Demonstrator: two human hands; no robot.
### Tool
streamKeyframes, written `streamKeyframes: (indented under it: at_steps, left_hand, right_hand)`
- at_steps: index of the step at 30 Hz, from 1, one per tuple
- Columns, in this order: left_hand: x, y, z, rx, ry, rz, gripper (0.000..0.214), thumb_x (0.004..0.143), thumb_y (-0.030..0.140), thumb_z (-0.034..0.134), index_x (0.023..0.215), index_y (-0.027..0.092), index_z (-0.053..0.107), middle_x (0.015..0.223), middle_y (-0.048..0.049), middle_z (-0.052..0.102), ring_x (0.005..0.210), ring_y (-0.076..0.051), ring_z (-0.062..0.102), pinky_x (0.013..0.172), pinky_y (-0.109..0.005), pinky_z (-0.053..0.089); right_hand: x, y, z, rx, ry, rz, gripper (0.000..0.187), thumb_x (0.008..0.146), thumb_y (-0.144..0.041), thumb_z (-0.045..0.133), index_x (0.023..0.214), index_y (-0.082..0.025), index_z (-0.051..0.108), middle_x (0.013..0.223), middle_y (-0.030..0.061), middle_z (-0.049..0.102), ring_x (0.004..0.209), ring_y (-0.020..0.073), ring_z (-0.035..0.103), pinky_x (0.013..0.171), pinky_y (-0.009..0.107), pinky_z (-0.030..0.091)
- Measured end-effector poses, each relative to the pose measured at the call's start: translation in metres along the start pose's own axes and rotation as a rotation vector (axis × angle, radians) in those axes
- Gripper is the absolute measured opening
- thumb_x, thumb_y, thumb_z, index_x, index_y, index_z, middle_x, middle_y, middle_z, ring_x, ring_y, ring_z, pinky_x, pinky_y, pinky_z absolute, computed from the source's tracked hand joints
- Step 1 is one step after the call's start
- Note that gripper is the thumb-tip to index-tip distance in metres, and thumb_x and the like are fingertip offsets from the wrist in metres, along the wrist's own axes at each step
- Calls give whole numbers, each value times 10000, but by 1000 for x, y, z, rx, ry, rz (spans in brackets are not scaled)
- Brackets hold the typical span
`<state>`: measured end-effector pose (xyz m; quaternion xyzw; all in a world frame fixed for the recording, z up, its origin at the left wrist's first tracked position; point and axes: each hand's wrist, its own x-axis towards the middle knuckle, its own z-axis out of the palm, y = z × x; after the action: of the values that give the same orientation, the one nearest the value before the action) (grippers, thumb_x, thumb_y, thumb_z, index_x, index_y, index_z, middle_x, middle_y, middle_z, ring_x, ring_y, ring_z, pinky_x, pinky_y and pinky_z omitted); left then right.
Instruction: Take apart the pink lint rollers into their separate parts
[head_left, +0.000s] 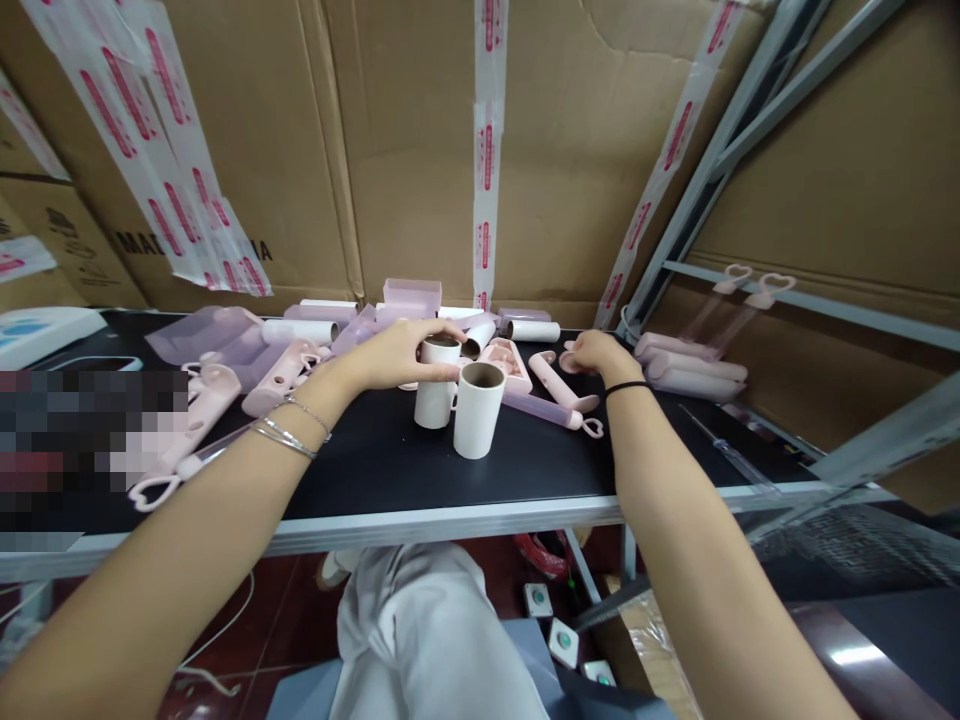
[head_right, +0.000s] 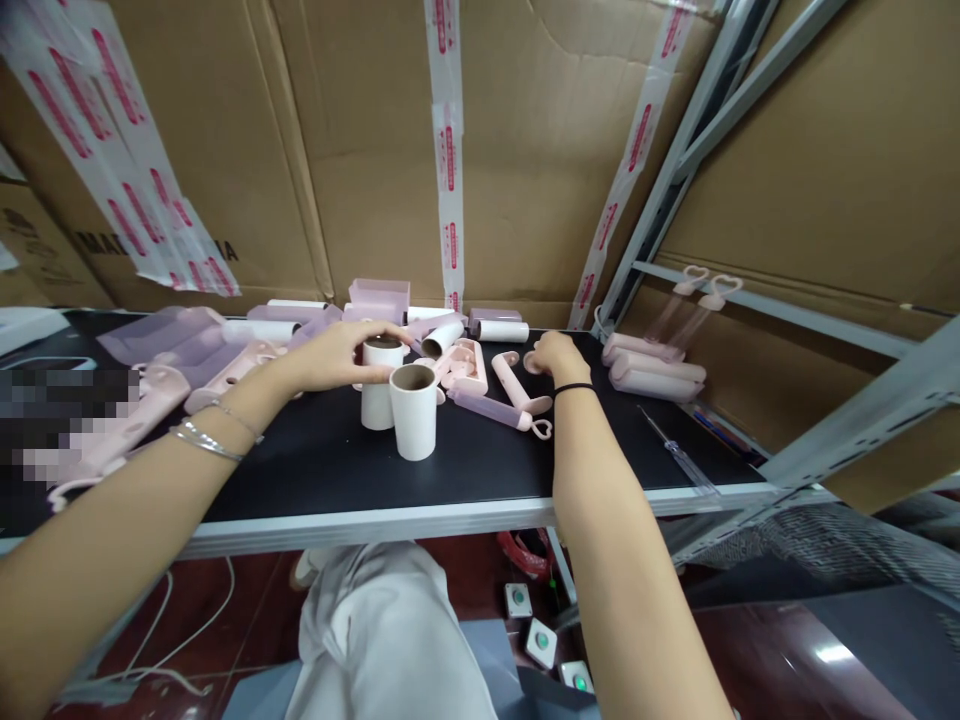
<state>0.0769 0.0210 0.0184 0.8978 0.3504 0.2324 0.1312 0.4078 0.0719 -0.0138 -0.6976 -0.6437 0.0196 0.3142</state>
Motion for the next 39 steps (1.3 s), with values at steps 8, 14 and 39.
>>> streamKeyframes:
  at_steps: [8,14,39]
  left_hand:
    - [0,-6,5,-84,48,-12,718,730,540,682,1353,247,476,1350,-99,580,1145,-269,598,883,-348,478]
    - [1,-8,9,-83,75,-13,893,724,528,700,1462,225,300,1397,-132,520,1111,-272,611,870,-349,500]
    - [0,-11,9,-169,75,-69,916,678,489,744,1456,232,335,1477,-143,451,1321,-314,483,1069,-438,419]
  right_hand:
    - [-43,-102,9,691,221,-635,134,898,-264,547,955,-195,647,904,9,704,753,105,659,723,238,533]
    - [-62,-127,30,689,2,-843,189,855,-158,578,893,-238,745,896,-8,745,811,128,677,756,255,516]
    - [-58,-118,19,665,-537,-857,493,808,-192,640,1285,-318,621,1478,25,469,1186,209,543,730,238,490]
